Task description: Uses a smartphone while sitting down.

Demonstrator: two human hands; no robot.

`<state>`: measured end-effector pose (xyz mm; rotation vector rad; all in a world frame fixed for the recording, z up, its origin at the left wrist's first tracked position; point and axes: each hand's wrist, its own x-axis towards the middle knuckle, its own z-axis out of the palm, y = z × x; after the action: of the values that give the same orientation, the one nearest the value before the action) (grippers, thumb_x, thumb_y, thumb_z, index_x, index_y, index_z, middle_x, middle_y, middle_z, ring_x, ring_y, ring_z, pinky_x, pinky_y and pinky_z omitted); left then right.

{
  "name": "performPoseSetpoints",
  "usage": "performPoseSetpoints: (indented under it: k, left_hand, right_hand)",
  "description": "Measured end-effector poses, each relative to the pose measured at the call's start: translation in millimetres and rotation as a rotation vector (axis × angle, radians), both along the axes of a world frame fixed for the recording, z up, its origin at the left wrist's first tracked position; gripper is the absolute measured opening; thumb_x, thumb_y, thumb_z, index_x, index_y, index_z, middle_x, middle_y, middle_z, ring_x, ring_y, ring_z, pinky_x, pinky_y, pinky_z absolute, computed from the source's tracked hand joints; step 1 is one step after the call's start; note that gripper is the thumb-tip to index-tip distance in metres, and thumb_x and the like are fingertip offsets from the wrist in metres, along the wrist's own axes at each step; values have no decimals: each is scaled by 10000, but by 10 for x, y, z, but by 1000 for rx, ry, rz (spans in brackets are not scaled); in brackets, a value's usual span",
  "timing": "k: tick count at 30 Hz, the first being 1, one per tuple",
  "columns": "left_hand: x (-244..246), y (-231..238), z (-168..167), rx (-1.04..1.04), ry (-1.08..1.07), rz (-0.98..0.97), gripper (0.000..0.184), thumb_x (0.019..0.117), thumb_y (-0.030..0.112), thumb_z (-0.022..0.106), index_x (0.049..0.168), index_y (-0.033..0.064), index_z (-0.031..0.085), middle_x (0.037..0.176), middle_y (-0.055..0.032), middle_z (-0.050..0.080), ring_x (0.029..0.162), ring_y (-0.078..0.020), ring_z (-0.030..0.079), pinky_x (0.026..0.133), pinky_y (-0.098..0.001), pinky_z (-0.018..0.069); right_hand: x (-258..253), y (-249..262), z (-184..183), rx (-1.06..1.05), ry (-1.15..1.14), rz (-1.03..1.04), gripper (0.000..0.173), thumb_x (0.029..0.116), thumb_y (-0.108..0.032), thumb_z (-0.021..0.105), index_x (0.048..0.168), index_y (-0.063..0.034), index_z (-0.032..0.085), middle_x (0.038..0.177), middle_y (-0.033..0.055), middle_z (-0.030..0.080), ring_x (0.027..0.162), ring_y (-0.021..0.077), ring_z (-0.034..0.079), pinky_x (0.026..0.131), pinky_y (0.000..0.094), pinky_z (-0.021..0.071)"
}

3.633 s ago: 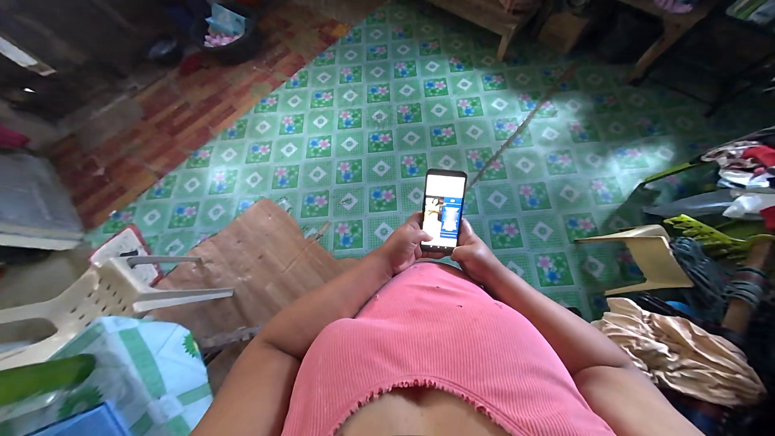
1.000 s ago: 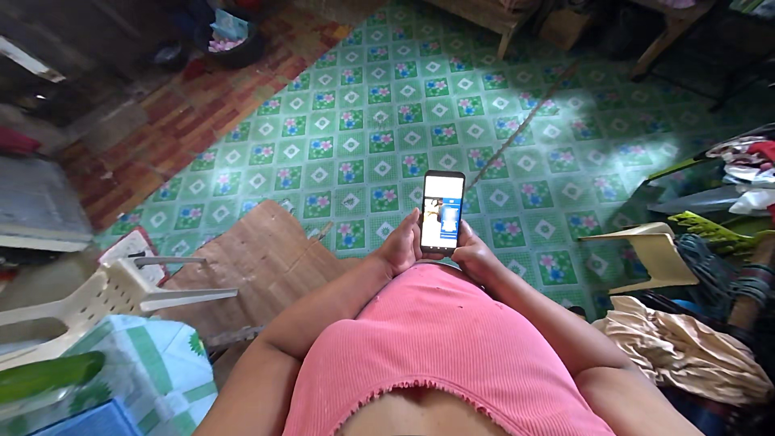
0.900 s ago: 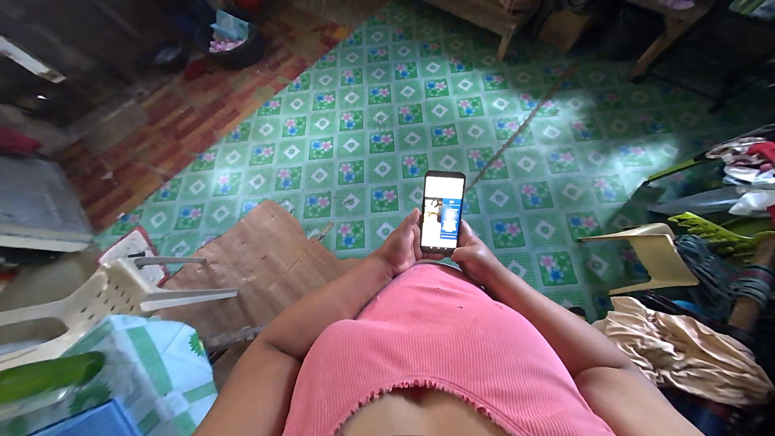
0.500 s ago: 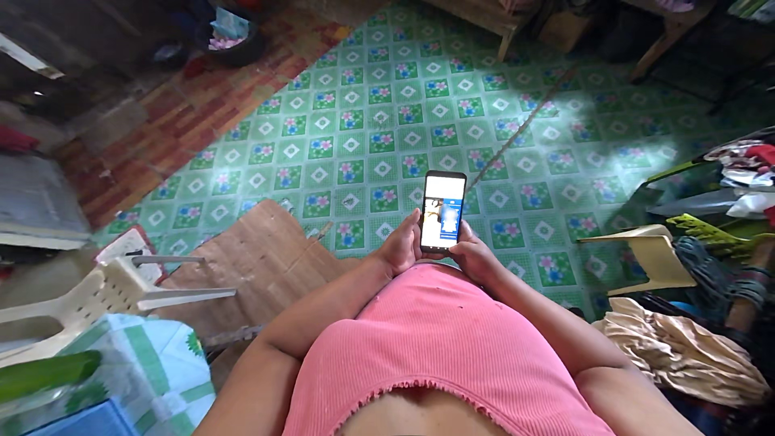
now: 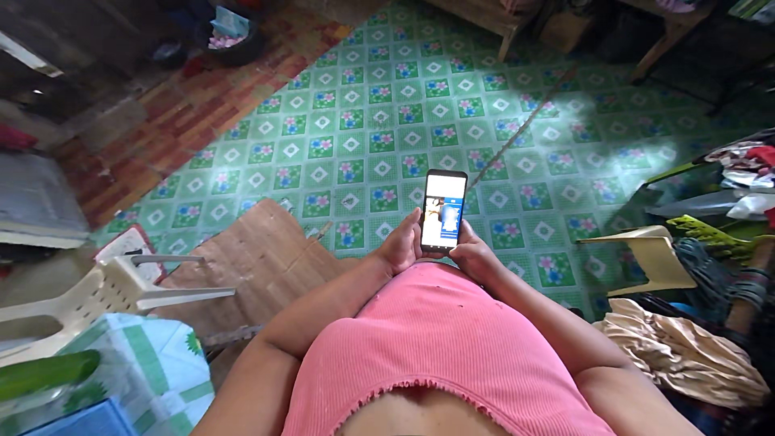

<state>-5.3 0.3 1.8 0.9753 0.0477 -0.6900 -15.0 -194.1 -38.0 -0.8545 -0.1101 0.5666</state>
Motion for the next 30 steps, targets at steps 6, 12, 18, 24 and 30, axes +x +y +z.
performPoseSetpoints:
  k: [6,12,18,24,30]
  left_hand:
    - [16,1,-5,9,20,16,670,1078,518,53,1508,100,352,1333,-201,615,1128,-343,671,920,-506,582]
    - [33,5,-14,-11,11,-3,668,1072,519,60,1518,107,339,1343,-194,611,1132,-332,671,932,-497,579]
    - [24,-6,-29,-14,23,6,680,1073,524,48,1510,99,350,1343,-199,611,1138,-341,669,930,-506,580]
    - [8,2,-61,-12,14,3,551,1064,457,344,1503,124,331,1325,-187,621,1123,-324,676,927,-488,583]
    - [2,-63,-9,108,96,86,524,985,-71,324,1464,139,331,1279,-191,621,1052,-333,690,850,-494,596]
  right_hand:
    - [24,3,-19,-17,-10,-2,782,760,123,476,1474,-99,247,1322,197,595,1119,332,670,941,522,576]
    - [38,3,-21,-5,-1,-1,784,746,134,464,1462,-103,247,1321,196,595,1121,338,671,942,529,574]
    - [25,-3,-1,-7,3,-1,799,741,153,460,1467,-105,249,1338,203,587,1141,357,662,949,551,570]
    - [22,-1,-18,-29,1,-6,811,735,155,446,1479,-97,244,1327,224,589,1124,376,664,932,558,574]
    - [4,-3,-7,-36,5,-4,808,736,165,446,1476,-87,242,1317,235,590,1123,384,664,943,565,569]
